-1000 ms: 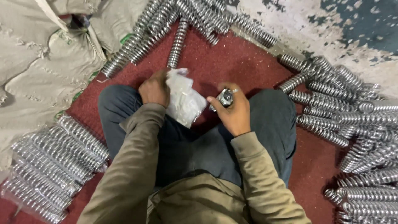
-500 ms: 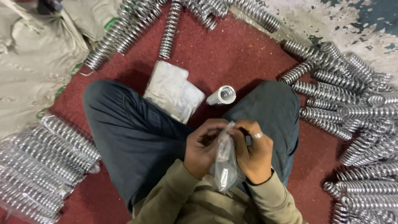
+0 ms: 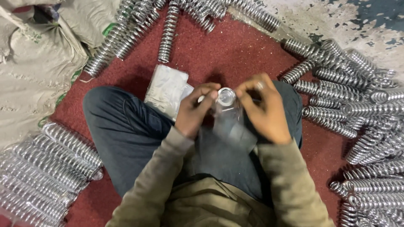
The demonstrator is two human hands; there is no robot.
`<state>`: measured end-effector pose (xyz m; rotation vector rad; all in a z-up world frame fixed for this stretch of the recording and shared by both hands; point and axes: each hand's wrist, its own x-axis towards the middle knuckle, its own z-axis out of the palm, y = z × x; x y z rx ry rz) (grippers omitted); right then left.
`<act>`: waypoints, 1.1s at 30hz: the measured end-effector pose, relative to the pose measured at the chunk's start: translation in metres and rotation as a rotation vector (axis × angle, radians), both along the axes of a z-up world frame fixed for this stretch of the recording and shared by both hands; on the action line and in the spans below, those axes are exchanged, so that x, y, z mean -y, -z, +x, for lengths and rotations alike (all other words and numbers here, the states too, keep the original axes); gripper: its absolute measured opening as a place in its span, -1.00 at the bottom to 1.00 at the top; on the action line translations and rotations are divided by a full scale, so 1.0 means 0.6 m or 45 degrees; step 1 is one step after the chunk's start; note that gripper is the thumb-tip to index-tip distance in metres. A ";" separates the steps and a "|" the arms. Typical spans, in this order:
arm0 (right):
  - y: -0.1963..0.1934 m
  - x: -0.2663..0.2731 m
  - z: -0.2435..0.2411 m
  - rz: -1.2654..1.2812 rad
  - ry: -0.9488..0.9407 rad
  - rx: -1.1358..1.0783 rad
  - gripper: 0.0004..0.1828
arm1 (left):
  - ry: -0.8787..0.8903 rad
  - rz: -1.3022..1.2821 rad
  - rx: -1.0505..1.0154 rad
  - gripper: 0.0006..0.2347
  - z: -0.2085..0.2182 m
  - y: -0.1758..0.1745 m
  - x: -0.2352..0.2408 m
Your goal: The person picks up metal springs individually from the floor and places them into plastic bags.
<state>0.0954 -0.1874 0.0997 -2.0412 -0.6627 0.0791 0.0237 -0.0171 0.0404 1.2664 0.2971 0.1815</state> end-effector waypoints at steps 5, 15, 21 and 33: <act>0.200 -0.012 0.083 -0.246 -0.060 -0.494 -0.62 | 0.458 -0.628 -1.087 -0.68 0.149 0.313 -0.087; 0.194 -0.037 -0.014 -0.132 0.220 0.000 -0.62 | -0.142 0.983 0.360 -0.49 0.003 0.166 0.043; 0.305 -0.022 0.017 -0.613 0.169 -0.552 -0.78 | 0.430 1.067 -0.382 -0.39 0.053 0.239 0.024; -0.033 -0.048 -0.042 -0.260 -0.329 0.855 -0.81 | -0.336 1.313 0.305 -0.70 -0.061 0.046 0.025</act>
